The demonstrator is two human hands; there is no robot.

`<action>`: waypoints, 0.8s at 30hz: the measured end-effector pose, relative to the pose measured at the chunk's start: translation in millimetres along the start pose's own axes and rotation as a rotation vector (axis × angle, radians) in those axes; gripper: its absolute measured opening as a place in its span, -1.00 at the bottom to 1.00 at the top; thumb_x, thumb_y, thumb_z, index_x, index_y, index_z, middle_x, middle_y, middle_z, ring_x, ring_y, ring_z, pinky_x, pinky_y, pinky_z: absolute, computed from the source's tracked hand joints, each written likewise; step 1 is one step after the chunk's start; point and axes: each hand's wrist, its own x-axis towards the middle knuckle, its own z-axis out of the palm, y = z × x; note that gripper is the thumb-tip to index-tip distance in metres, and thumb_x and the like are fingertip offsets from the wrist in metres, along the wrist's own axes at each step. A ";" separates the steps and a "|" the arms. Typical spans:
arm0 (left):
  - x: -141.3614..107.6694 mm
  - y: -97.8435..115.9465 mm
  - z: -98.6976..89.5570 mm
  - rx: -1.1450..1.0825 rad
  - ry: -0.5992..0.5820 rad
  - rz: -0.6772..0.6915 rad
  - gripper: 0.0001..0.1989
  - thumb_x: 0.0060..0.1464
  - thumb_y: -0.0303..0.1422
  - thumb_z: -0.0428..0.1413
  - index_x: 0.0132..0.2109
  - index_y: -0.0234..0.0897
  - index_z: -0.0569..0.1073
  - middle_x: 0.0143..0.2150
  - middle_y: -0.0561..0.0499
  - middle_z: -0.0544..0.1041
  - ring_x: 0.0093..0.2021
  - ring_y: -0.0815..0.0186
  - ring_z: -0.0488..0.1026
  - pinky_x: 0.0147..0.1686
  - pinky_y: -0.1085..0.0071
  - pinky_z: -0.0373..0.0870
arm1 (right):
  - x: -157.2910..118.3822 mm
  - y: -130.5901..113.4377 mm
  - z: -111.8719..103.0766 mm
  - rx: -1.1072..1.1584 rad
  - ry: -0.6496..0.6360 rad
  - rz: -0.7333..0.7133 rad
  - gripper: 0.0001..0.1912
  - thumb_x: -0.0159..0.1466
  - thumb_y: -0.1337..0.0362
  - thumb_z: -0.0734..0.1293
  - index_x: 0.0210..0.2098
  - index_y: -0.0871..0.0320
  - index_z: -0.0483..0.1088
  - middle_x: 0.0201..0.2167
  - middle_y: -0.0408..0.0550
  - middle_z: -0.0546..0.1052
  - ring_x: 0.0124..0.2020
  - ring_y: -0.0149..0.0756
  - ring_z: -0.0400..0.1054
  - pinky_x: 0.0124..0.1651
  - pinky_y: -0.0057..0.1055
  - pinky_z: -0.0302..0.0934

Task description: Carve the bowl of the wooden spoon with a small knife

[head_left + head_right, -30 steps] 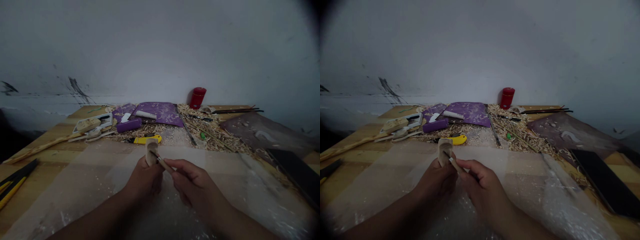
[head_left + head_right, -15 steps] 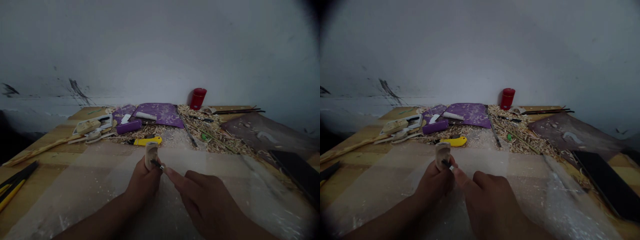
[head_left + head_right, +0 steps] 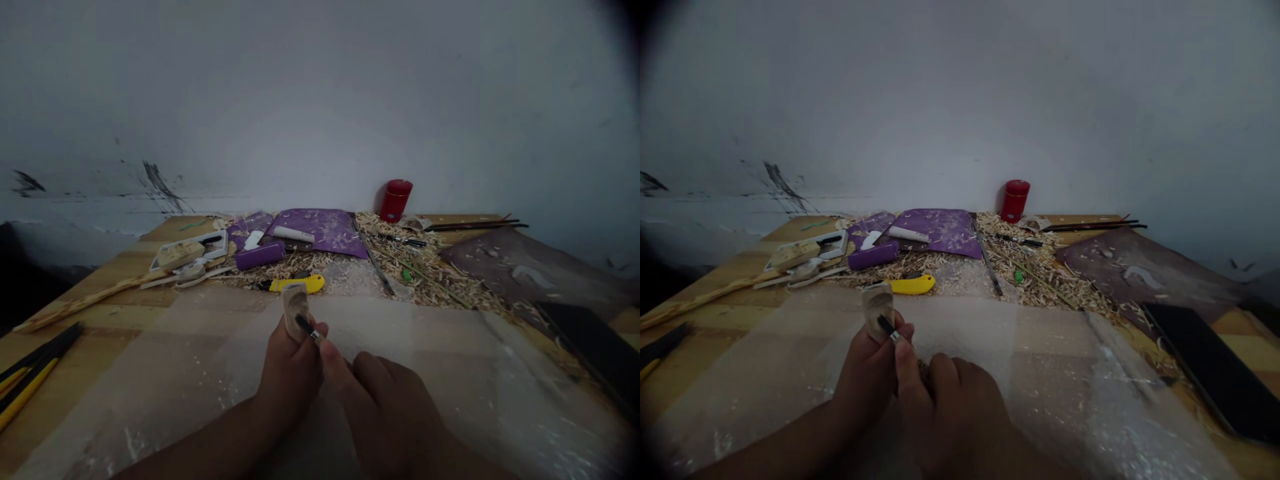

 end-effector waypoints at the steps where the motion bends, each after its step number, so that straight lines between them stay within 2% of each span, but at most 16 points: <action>1: -0.1 0.6 -0.2 0.001 -0.001 0.000 -0.76 -0.20 -0.31 0.14 -0.45 -0.23 0.18 -0.72 0.26 0.21 -0.75 0.53 0.10 -0.77 0.60 0.06 | -0.3 0.6 0.2 0.011 -0.006 0.002 -0.61 0.20 0.47 0.06 0.02 0.34 0.18 -0.61 -0.05 0.38 -0.65 -0.30 0.26 -0.64 -0.43 0.05; 3: 0.0 -0.7 -1.2 -0.005 -0.014 -0.002 -0.75 -0.19 -0.30 0.15 -0.45 -0.23 0.18 -0.73 0.26 0.20 -0.74 0.53 0.11 -0.75 0.59 0.09 | 0.2 1.8 -0.7 0.121 -0.045 0.057 -0.58 0.20 0.45 0.06 0.06 0.29 0.16 -0.60 -0.06 0.39 -0.64 -0.31 0.27 -0.64 -0.44 0.08; 5: -0.1 -4.5 -2.1 -0.004 -0.069 -0.011 -0.74 -0.18 -0.27 0.15 -0.44 -0.23 0.19 -0.73 0.25 0.21 -0.75 0.52 0.12 -0.74 0.58 0.10 | 2.9 2.9 -3.6 0.341 -0.084 0.182 -0.58 0.22 0.44 0.06 0.08 0.23 0.16 -0.55 -0.06 0.44 -0.59 -0.31 0.32 -0.58 -0.43 0.18; 8: -1.2 -10.0 -1.7 0.029 -0.173 -0.049 -0.72 -0.11 -0.17 0.10 -0.45 -0.23 0.19 -0.76 0.23 0.20 -0.78 0.51 0.09 -0.78 0.58 0.03 | 10.0 4.9 -10.5 0.680 -0.112 0.419 -0.61 0.24 0.41 0.11 0.05 0.09 0.22 -0.28 -0.06 0.51 -0.30 -0.32 0.40 -0.28 -0.38 0.30; 11: -1.3 -10.6 -1.0 0.023 -0.236 -0.097 -0.70 -0.09 -0.12 0.07 -0.47 -0.22 0.17 -0.81 0.24 0.15 -0.81 0.51 0.04 -0.83 0.59 -0.03 | 14.9 7.9 -16.9 0.831 -0.120 0.545 -0.64 0.23 0.40 0.15 0.00 0.03 0.28 -0.09 -0.15 0.47 -0.10 -0.37 0.34 -0.08 -0.42 0.24; 14: 1.3 -8.4 -2.3 -0.065 -0.301 -0.124 -0.68 -0.11 -0.14 0.10 -0.48 -0.21 0.13 -0.82 0.26 0.14 -0.83 0.51 0.02 -0.84 0.58 0.00 | 13.0 12.1 -20.3 0.812 -0.123 0.524 -0.64 0.24 0.39 0.15 0.02 0.02 0.27 -0.08 -0.16 0.46 -0.10 -0.38 0.34 -0.07 -0.43 0.21; 17: 4.6 -8.1 -5.1 -0.135 -0.325 -0.136 -0.71 -0.12 -0.18 0.11 -0.45 -0.20 0.13 -0.82 0.28 0.14 -0.83 0.52 -0.01 -0.86 0.59 0.01 | 7.3 16.9 -22.3 0.666 -0.164 0.417 -0.62 0.24 0.39 0.13 0.05 0.05 0.24 -0.34 -0.12 0.51 -0.36 -0.37 0.39 -0.31 -0.44 0.25; 19: 6.3 -9.8 -6.9 -0.147 -0.325 -0.150 -0.74 -0.12 -0.22 0.10 -0.42 -0.19 0.14 -0.83 0.29 0.13 -0.83 0.51 -0.01 -0.86 0.60 0.01 | 4.4 19.3 -24.2 0.547 -0.228 0.333 -0.58 0.23 0.41 0.12 0.07 0.08 0.22 -0.52 -0.15 0.43 -0.54 -0.38 0.32 -0.49 -0.45 0.17; 21: 7.4 -12.5 -8.1 -0.147 -0.321 -0.152 -0.74 -0.14 -0.25 0.11 -0.42 -0.19 0.14 -0.82 0.29 0.15 -0.83 0.52 0.01 -0.85 0.61 0.02 | 3.4 20.3 -26.6 0.459 -0.283 0.274 -0.57 0.21 0.41 0.11 0.08 0.11 0.21 -0.58 -0.16 0.37 -0.60 -0.38 0.25 -0.55 -0.46 0.08; 24: 7.9 -16.4 -8.1 -0.094 -0.301 -0.120 -0.71 -0.17 -0.24 0.13 -0.42 -0.19 0.13 -0.80 0.28 0.18 -0.84 0.51 0.05 -0.86 0.61 0.02 | 4.1 19.2 -29.6 0.406 -0.282 0.227 -0.56 0.21 0.43 0.09 0.08 0.15 0.20 -0.60 -0.16 0.35 -0.62 -0.39 0.22 -0.57 -0.47 0.03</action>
